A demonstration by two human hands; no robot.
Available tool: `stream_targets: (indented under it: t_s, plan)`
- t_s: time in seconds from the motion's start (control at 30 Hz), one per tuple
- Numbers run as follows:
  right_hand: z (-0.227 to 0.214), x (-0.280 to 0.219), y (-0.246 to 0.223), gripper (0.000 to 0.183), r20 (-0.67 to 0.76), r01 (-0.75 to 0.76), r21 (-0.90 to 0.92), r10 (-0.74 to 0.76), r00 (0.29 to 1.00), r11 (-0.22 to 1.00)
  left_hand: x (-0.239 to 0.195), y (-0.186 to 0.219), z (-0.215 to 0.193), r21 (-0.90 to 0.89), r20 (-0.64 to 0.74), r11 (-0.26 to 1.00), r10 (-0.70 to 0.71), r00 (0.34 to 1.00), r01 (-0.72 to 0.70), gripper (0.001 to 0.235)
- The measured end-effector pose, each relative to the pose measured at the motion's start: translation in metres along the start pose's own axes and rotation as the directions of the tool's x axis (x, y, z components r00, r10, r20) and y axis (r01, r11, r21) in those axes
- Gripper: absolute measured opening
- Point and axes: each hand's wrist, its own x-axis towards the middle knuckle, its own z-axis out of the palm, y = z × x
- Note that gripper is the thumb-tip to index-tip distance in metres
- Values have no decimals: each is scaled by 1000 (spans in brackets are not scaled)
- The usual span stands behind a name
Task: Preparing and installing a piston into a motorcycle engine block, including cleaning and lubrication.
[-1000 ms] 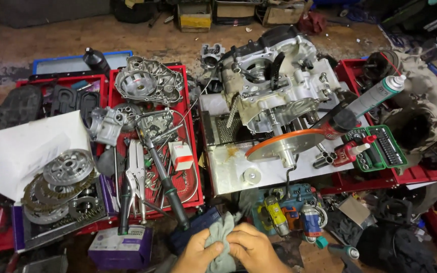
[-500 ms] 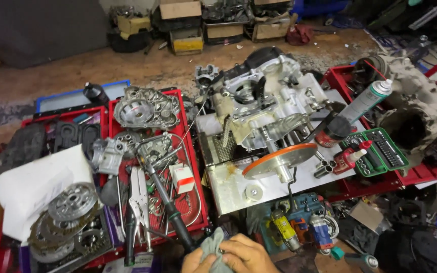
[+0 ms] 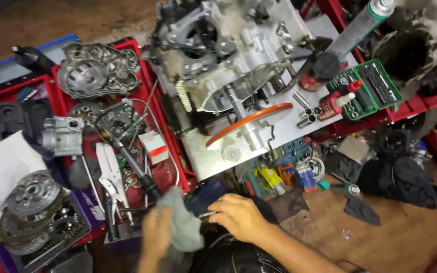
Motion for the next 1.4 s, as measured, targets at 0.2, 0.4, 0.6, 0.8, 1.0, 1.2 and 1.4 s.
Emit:
stream_targets:
  t_s: [0.2, 0.4, 0.6, 0.8, 1.0, 1.2, 1.4]
  plan:
    - [-25, -44, 59, 21, -31, -485, 116, 492, 870, 867, 47, 139, -29, 849, 49, 526, 0, 999, -42, 77]
    - [-46, -83, 104, 26, -91, -641, 247, 676, 731, 726, 22, 256, 62, 855, 435, 290, 50, 899, -430, 18]
    - [-46, -104, 123, 29, -81, -681, 424, 774, 627, 596, 117, 156, 153, 383, 904, -44, 222, 365, -923, 23]
    - [-49, -98, 115, 21, -53, -738, 519, 877, 477, 432, 145, 154, 159, 199, 979, -327, 16, 206, -924, 71]
    - [-46, -99, 125, 20, -155, -631, 588, 836, 526, 506, 100, 208, 167, 505, 857, -64, 155, 492, -861, 60]
    - [-94, -79, 56, 18, -418, -435, 50, 415, 808, 899, 5, 177, 150, -188, 517, 978, 20, 856, 91, 78]
    - [-105, -42, -3, 24, -221, -41, -253, -16, 975, 967, -60, 138, 144, -681, 345, 728, 222, 912, 80, 91]
